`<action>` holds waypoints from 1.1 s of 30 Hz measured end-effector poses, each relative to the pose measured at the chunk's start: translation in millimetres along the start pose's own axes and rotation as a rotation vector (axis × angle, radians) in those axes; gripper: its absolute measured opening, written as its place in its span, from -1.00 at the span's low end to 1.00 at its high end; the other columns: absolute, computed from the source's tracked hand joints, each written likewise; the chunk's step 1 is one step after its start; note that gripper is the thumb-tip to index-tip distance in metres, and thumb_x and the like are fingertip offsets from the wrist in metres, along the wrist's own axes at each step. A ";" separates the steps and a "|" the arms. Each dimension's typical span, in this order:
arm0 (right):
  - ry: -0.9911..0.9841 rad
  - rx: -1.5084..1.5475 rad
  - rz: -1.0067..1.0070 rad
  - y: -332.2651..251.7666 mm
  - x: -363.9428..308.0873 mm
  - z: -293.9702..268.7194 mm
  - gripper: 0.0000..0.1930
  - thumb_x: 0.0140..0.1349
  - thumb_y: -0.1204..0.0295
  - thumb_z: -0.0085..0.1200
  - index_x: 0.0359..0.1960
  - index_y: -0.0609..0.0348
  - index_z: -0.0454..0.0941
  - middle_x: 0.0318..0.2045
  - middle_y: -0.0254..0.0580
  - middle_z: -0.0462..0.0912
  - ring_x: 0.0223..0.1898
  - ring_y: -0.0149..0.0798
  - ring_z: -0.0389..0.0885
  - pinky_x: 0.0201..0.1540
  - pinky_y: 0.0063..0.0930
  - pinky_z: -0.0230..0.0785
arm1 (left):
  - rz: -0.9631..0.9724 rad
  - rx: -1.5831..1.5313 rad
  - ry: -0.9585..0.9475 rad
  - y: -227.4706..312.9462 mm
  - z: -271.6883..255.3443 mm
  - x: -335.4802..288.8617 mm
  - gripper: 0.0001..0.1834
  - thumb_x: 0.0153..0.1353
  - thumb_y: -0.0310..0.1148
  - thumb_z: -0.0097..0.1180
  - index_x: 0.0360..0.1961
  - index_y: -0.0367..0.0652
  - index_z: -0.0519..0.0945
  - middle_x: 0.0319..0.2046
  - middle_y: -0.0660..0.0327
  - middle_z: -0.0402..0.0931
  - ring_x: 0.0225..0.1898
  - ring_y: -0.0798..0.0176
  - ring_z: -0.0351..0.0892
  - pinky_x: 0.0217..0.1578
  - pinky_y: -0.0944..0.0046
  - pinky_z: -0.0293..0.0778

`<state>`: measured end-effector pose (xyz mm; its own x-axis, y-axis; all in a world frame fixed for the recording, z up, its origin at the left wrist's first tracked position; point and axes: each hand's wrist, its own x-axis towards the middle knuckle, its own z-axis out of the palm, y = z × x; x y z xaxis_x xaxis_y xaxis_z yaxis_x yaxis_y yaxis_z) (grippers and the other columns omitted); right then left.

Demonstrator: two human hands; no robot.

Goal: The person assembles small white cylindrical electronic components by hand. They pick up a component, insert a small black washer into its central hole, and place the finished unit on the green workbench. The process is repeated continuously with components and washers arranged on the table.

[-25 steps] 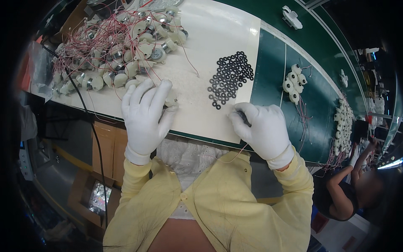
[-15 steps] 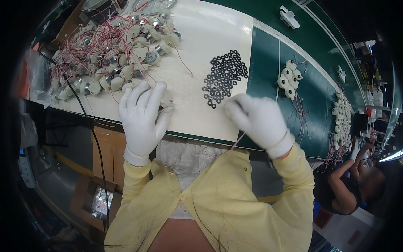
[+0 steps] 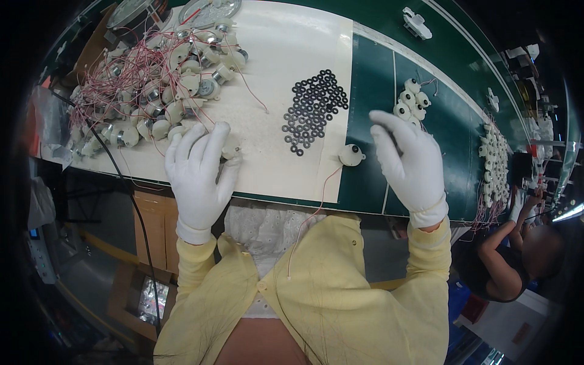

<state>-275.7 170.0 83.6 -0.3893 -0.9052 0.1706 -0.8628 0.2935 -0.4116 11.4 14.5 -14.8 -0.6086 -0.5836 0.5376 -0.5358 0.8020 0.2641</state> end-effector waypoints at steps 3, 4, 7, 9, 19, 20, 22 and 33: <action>0.251 -0.046 -0.216 0.1 0.7 -4.6 -0.40 0.50 0.10 0.13 0.40 0.25 0.47 0.20 0.15 0.59 0.25 0.06 0.57 0.26 -0.18 0.43 | -0.006 0.000 -0.017 -0.8 -0.9 -1.0 -0.36 0.15 -0.22 0.39 0.29 -0.12 0.62 -0.07 0.20 0.66 0.23 0.03 0.52 0.32 -0.11 0.25; 0.335 -0.039 -0.290 0.0 1.6 -3.8 -0.31 0.50 0.02 0.12 0.48 0.26 0.40 0.35 0.20 0.50 0.38 0.11 0.47 0.36 -0.16 0.36 | -0.015 0.000 -0.034 -1.1 -1.9 -1.9 -0.34 0.15 -0.23 0.39 0.31 -0.13 0.61 -0.05 0.19 0.66 0.25 0.02 0.51 0.35 -0.11 0.22; 0.294 -0.027 -0.384 -10.0 5.9 16.9 -0.09 0.41 -0.23 0.07 0.56 0.21 0.27 0.52 0.24 0.27 0.56 0.22 0.14 0.51 0.07 0.01 | -0.021 -0.020 -0.043 -1.0 -2.0 -0.7 -0.34 0.15 -0.23 0.39 0.31 -0.15 0.61 -0.05 0.19 0.66 0.24 0.01 0.51 0.36 -0.11 0.22; -0.084 -0.352 -0.305 -16.4 2.1 44.7 0.05 0.32 -0.42 0.04 0.60 0.15 0.23 0.57 0.27 0.19 0.63 0.30 -0.03 0.58 0.29 -0.25 | -0.010 -0.010 -0.032 0.5 -0.1 0.6 -0.34 0.15 -0.23 0.40 0.30 -0.16 0.61 -0.05 0.18 0.66 0.24 0.01 0.51 0.37 -0.11 0.21; 0.277 0.002 -0.455 14.3 13.2 -5.5 0.10 0.38 -0.34 0.02 0.67 0.29 0.01 0.67 0.21 0.00 0.69 0.10 -0.07 0.68 -0.09 -0.25 | -0.017 -0.011 -0.038 -0.5 -2.2 -2.1 -0.36 0.17 -0.25 0.38 0.30 -0.17 0.61 -0.04 0.16 0.66 0.25 -0.02 0.51 0.37 -0.13 0.21; 0.327 0.094 -0.474 17.9 15.7 -0.2 0.11 0.38 -0.34 0.03 0.66 0.30 0.01 0.67 0.19 -0.01 0.69 0.08 -0.08 0.68 -0.13 -0.24 | -0.004 -0.022 -0.033 -0.6 -1.4 0.8 -0.36 0.17 -0.26 0.38 0.30 -0.18 0.61 -0.04 0.16 0.66 0.25 -0.02 0.51 0.37 -0.13 0.21; 0.219 -0.005 -0.441 14.5 15.4 22.5 0.11 0.35 -0.36 0.05 0.66 0.28 0.05 0.67 0.19 0.00 0.68 0.10 -0.06 0.67 -0.09 -0.25 | 0.002 -0.021 -0.023 -0.4 0.2 0.3 -0.36 0.16 -0.27 0.38 0.30 -0.18 0.61 -0.04 0.16 0.66 0.24 -0.02 0.52 0.37 -0.14 0.21; 0.334 -0.151 -0.482 -1.0 24.9 -23.3 0.12 0.27 -0.43 0.04 0.64 0.17 0.17 0.63 0.23 0.11 0.66 0.24 -0.06 0.64 0.10 -0.38 | 0.012 0.006 -0.001 -1.9 -0.1 -0.3 -0.36 0.15 -0.22 0.40 0.28 -0.12 0.61 -0.06 0.20 0.66 0.19 0.01 0.53 0.30 -0.13 0.28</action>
<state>-292.1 154.4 109.1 -0.0017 -0.8088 0.5881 -0.9939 -0.0634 -0.0901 12.7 13.2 -15.4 -0.6155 -0.5741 0.5400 -0.5321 0.8081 0.2526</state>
